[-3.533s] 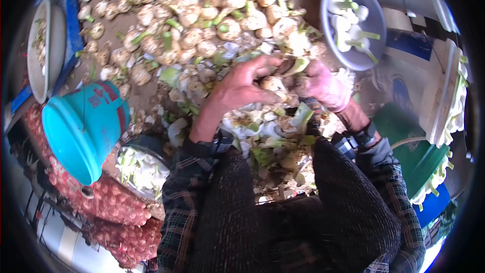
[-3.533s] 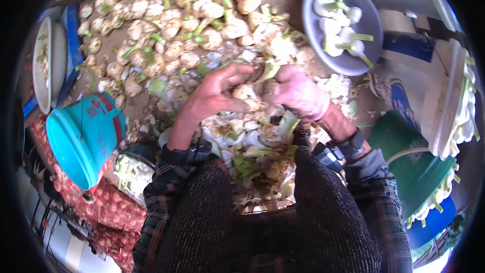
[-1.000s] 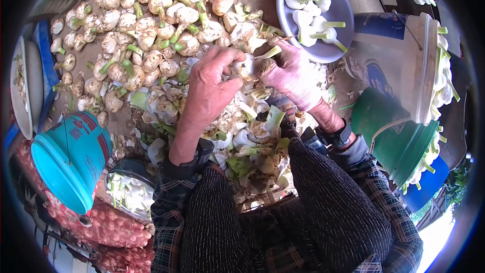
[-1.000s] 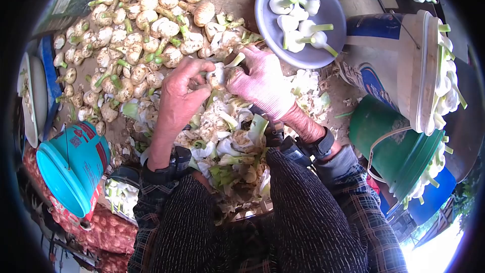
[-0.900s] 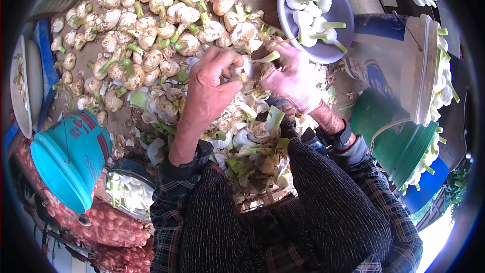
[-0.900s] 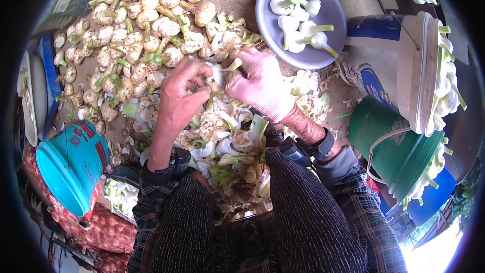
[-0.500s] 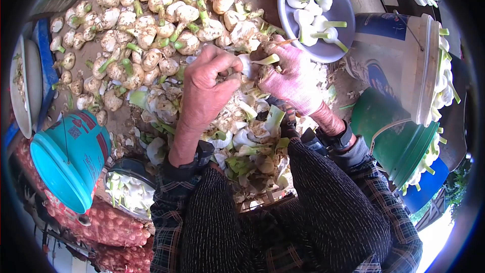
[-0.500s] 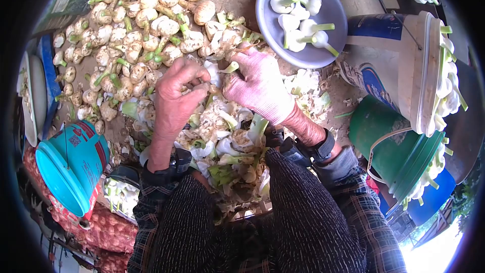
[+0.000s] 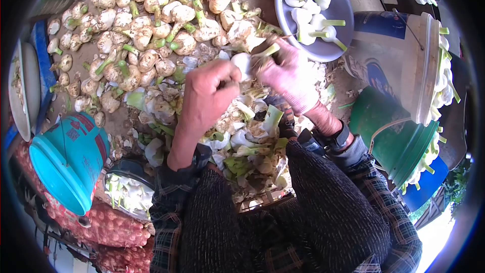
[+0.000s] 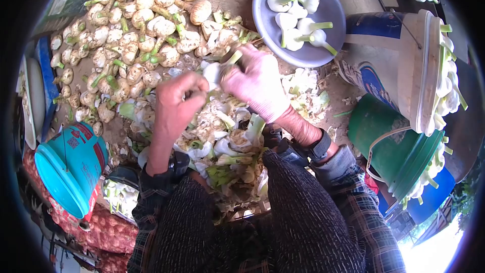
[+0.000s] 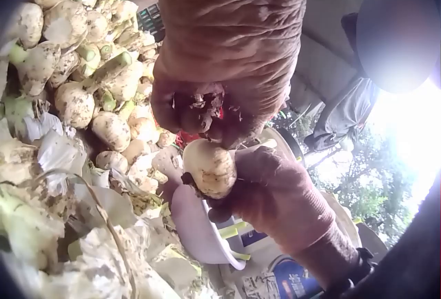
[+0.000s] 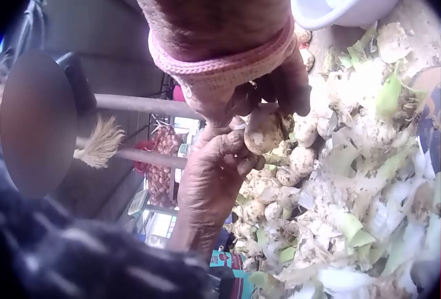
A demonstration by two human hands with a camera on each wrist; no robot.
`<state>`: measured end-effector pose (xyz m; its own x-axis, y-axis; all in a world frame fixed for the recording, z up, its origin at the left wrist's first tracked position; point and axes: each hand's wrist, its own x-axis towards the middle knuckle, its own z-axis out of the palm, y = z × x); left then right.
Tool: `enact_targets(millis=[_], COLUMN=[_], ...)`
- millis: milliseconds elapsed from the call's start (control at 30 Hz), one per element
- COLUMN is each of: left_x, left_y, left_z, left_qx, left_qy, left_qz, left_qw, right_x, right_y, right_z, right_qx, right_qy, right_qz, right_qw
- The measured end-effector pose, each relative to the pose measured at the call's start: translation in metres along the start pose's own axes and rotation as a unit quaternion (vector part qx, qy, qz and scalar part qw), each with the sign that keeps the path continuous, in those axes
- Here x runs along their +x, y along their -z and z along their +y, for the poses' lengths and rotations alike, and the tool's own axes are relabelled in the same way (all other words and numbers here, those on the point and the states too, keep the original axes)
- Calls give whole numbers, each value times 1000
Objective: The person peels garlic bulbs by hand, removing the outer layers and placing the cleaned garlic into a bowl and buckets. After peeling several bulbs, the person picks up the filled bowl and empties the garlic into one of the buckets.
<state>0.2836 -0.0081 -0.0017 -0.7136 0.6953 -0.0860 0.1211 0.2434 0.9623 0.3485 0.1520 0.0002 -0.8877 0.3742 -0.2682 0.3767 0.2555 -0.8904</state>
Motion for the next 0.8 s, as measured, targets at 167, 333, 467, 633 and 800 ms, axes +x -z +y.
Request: enact_targets(millis=[167, 333, 467, 633, 800], left_x=[-32, -57, -49, -14, 12], left_y=[-13, 17, 33, 4, -24], left_z=[-18, -64, -55, -12, -4], left_qx=[128, 383, 251, 176, 243], left_qy=[-33, 55, 143, 98, -135], left_qz=[-76, -129, 47, 18, 24], left_qw=[988, 913, 956, 979, 960], right_x=[4, 6, 10, 9, 6], right_y=[23, 39, 42, 38, 33], right_z=[-2, 26, 33, 32, 35], right_qx=[253, 510, 566, 609, 599], right_qy=[-238, -290, -307, -326, -348], right_qz=[-35, -90, -110, -130, -147], right_qw=[937, 805, 757, 712, 706])
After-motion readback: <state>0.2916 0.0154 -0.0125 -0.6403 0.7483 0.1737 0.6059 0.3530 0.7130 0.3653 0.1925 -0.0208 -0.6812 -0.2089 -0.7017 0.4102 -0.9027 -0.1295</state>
